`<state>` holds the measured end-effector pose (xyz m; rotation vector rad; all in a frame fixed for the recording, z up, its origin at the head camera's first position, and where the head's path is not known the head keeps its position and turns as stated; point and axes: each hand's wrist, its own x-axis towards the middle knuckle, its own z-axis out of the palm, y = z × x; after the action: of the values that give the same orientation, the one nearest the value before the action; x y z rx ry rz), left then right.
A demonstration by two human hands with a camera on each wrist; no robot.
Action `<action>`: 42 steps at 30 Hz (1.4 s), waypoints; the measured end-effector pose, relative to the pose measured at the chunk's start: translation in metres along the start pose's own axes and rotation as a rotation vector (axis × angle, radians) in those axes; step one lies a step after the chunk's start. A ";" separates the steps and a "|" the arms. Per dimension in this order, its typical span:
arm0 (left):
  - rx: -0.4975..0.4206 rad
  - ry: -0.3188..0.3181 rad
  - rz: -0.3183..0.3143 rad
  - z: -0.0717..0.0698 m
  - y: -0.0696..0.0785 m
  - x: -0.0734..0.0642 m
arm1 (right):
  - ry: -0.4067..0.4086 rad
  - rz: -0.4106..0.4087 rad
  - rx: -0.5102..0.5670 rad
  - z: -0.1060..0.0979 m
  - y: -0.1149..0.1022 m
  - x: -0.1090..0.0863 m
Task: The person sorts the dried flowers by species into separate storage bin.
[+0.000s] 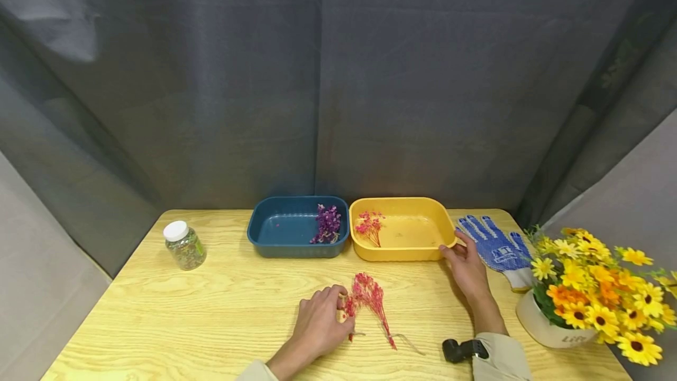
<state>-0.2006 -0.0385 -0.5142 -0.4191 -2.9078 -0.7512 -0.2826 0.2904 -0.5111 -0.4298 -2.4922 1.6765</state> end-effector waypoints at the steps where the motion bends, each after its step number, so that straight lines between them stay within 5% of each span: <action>1: 0.004 0.001 -0.008 0.000 0.000 0.001 | -0.001 0.000 0.001 0.000 0.000 0.000; 9: 0.024 -0.014 -0.042 0.000 0.000 0.003 | 0.009 0.011 0.009 0.000 -0.002 -0.001; 24: 0.005 0.088 0.019 0.000 -0.004 0.004 | 0.009 0.028 -0.014 -0.001 -0.003 -0.002; 42: -0.253 0.289 -0.037 -0.014 0.005 0.007 | 0.011 0.026 0.008 0.001 -0.004 0.000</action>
<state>-0.2057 -0.0394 -0.4988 -0.2535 -2.5678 -1.0911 -0.2832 0.2882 -0.5082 -0.4709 -2.4818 1.6887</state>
